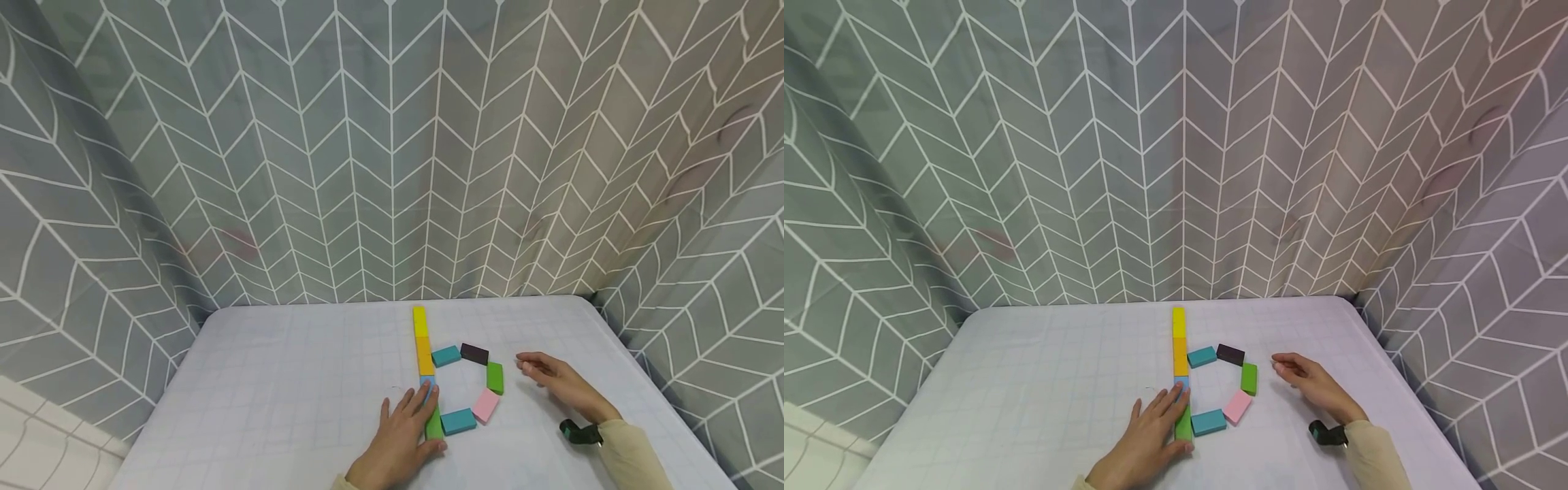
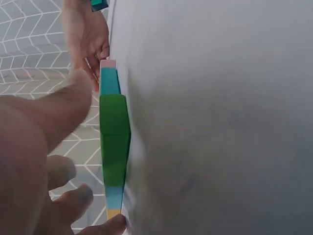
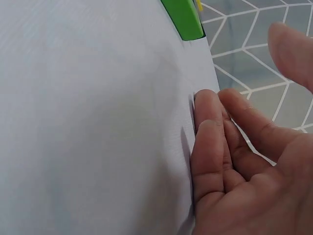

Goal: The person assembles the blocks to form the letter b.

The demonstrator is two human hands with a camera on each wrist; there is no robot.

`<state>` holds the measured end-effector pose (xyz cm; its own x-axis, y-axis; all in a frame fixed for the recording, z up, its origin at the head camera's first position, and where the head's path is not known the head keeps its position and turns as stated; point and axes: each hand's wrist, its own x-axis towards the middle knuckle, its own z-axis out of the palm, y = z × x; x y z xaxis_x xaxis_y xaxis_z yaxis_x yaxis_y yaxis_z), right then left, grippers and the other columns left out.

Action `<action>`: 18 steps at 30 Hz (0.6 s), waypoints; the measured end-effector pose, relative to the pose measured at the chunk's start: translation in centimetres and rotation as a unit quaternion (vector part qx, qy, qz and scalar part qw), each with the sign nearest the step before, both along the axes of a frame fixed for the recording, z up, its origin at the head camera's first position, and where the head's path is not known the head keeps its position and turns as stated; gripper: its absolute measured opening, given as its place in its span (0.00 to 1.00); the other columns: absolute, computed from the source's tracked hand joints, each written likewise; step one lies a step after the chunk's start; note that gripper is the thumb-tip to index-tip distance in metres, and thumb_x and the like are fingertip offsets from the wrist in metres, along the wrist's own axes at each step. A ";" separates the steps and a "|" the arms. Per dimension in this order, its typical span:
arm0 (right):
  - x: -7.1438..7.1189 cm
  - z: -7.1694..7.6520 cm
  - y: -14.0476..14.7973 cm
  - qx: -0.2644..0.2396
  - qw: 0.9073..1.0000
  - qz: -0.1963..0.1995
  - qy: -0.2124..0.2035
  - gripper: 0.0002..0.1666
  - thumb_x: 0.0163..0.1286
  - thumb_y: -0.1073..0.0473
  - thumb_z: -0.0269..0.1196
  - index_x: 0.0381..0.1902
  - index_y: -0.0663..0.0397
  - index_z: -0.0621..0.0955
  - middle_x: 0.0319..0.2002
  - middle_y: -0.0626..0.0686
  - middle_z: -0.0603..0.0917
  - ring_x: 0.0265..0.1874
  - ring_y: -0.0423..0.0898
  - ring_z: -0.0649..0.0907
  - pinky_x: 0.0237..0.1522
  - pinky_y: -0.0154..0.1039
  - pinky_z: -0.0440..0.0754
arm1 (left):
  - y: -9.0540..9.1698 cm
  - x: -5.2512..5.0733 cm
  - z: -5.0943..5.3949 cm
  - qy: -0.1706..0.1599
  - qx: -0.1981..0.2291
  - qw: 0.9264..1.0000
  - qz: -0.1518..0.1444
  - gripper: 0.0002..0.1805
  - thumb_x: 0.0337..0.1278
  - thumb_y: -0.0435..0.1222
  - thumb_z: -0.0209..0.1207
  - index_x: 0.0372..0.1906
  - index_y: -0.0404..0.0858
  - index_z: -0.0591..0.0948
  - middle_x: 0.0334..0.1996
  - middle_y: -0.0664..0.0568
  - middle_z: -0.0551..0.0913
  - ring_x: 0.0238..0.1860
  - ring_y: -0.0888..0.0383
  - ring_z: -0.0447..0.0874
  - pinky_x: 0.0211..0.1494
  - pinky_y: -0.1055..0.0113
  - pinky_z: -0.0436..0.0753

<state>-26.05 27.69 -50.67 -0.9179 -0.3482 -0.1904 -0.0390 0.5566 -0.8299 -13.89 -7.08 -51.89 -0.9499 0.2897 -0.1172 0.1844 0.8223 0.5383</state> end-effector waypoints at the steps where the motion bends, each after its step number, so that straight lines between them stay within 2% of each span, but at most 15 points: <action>1: 0.0 0.0 0.0 0.000 1.000 0.000 0.000 0.36 0.84 0.42 0.56 0.77 0.60 0.70 0.73 0.64 0.77 0.66 0.47 0.82 0.55 0.29 0.81 | -0.1 0.1 0.1 -0.001 0.008 1.000 0.003 0.51 0.62 0.60 0.69 0.85 0.55 0.60 0.86 0.55 0.58 0.82 0.40 0.62 0.77 0.21 0.56; 5: -0.1 -0.2 0.1 -0.007 1.000 -0.002 0.008 0.35 0.84 0.43 0.57 0.76 0.60 0.70 0.72 0.64 0.78 0.64 0.42 0.81 0.55 0.29 0.82 | -0.8 -0.2 0.5 0.018 0.026 0.999 0.018 0.53 0.62 0.60 0.68 0.86 0.53 0.57 0.87 0.53 0.56 0.81 0.42 0.65 0.76 0.22 0.61; 10: -0.3 -0.4 0.5 -0.017 1.000 0.008 0.019 0.34 0.85 0.45 0.55 0.76 0.62 0.70 0.72 0.65 0.78 0.61 0.35 0.82 0.54 0.30 0.83 | -2.8 -1.1 1.3 0.045 0.039 0.997 0.052 0.51 0.66 0.59 0.66 0.86 0.49 0.56 0.87 0.52 0.53 0.81 0.41 0.65 0.73 0.22 0.65; 14: -1.0 -0.5 1.5 -0.025 0.999 0.025 0.020 0.34 0.86 0.47 0.54 0.77 0.65 0.69 0.71 0.67 0.77 0.59 0.33 0.82 0.54 0.31 0.84 | -5.5 -1.9 1.5 0.099 0.048 0.991 0.071 0.46 0.72 0.56 0.63 0.85 0.41 0.60 0.86 0.44 0.56 0.79 0.37 0.67 0.71 0.26 0.71; 18: -2.0 -0.2 3.2 -0.018 0.999 0.028 0.005 0.36 0.86 0.46 0.54 0.78 0.67 0.67 0.72 0.69 0.76 0.57 0.29 0.81 0.53 0.32 0.84 | -9.3 -2.5 1.4 0.153 0.034 0.984 0.086 0.42 0.74 0.51 0.63 0.81 0.35 0.65 0.83 0.37 0.61 0.77 0.34 0.70 0.69 0.31 0.76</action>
<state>-28.04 30.85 -50.87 -0.8982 -0.4060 -0.1688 -0.0774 0.5239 -0.8483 -16.41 -16.34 -50.53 -0.9733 0.1190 0.1963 0.2080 0.8190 0.5348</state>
